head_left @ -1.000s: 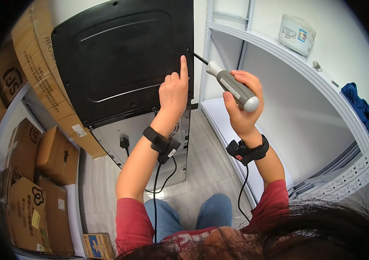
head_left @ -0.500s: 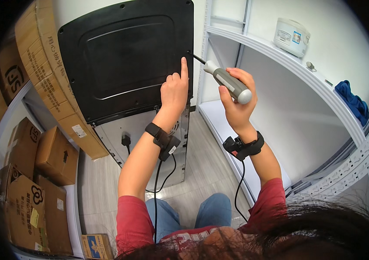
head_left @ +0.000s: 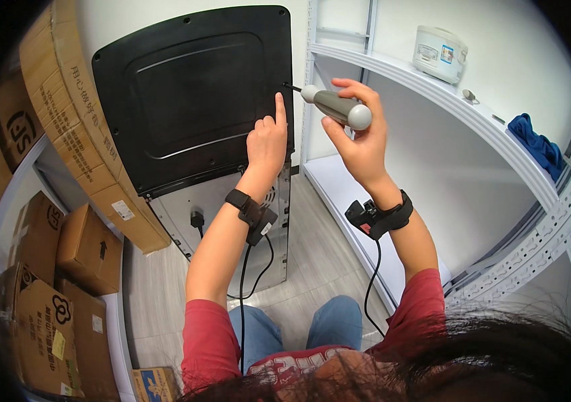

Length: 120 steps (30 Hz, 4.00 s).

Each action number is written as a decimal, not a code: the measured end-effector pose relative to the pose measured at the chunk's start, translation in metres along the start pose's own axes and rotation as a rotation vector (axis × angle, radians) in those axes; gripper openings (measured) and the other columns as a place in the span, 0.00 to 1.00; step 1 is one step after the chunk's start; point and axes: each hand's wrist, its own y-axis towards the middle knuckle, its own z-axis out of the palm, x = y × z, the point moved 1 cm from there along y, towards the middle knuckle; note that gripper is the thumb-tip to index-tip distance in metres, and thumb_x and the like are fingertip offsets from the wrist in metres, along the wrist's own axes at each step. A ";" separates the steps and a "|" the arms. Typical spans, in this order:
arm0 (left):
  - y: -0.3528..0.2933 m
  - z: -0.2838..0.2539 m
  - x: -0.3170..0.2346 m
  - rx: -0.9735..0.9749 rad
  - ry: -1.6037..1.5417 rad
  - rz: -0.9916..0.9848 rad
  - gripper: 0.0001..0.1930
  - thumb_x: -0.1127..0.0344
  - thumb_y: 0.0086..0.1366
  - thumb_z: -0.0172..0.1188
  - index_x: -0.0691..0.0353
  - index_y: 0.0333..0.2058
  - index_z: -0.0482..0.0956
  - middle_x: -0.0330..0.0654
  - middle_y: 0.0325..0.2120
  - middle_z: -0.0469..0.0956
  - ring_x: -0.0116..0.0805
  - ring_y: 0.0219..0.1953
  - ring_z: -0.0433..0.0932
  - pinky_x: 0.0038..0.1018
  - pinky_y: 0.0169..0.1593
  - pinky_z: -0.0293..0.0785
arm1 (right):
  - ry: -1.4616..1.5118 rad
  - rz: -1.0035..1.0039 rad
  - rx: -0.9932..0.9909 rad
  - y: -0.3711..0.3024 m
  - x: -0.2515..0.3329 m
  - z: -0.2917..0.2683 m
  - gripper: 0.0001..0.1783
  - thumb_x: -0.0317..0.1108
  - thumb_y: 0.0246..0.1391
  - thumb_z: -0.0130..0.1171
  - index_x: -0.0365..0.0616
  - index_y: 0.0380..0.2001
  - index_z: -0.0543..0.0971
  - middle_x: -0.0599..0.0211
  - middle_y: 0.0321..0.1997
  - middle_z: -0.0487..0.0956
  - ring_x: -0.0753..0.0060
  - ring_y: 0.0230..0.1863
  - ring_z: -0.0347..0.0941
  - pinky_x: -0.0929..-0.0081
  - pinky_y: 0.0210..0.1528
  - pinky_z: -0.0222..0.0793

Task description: The person uses a screwdriver to remove screws from the back panel of a black electronic device. After removing the screws, the person detaches the back panel and sets it aside.

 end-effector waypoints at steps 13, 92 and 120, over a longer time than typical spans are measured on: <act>0.002 -0.004 -0.001 0.146 -0.044 -0.047 0.34 0.61 0.56 0.60 0.59 0.61 0.59 0.36 0.18 0.69 0.30 0.21 0.73 0.24 0.22 0.74 | -0.086 0.076 -0.093 0.002 0.006 -0.011 0.19 0.26 0.46 0.64 0.39 0.44 0.72 0.66 0.43 0.73 0.80 0.39 0.71 0.81 0.40 0.68; 0.028 -0.024 0.004 0.213 -0.297 -0.164 0.35 0.67 0.52 0.64 0.56 0.60 0.60 0.42 0.19 0.74 0.38 0.24 0.77 0.33 0.26 0.73 | -0.202 -0.211 -0.011 0.029 -0.002 -0.001 0.21 0.33 0.44 0.66 0.43 0.43 0.73 0.64 0.41 0.74 0.78 0.32 0.69 0.81 0.30 0.64; 0.026 -0.023 0.006 0.232 -0.283 -0.159 0.37 0.65 0.53 0.63 0.55 0.61 0.58 0.41 0.19 0.74 0.37 0.25 0.77 0.33 0.27 0.74 | -0.439 -0.537 0.582 0.024 0.016 -0.027 0.14 0.26 0.33 0.65 0.45 0.28 0.75 0.70 0.37 0.76 0.59 0.44 0.67 0.67 0.43 0.67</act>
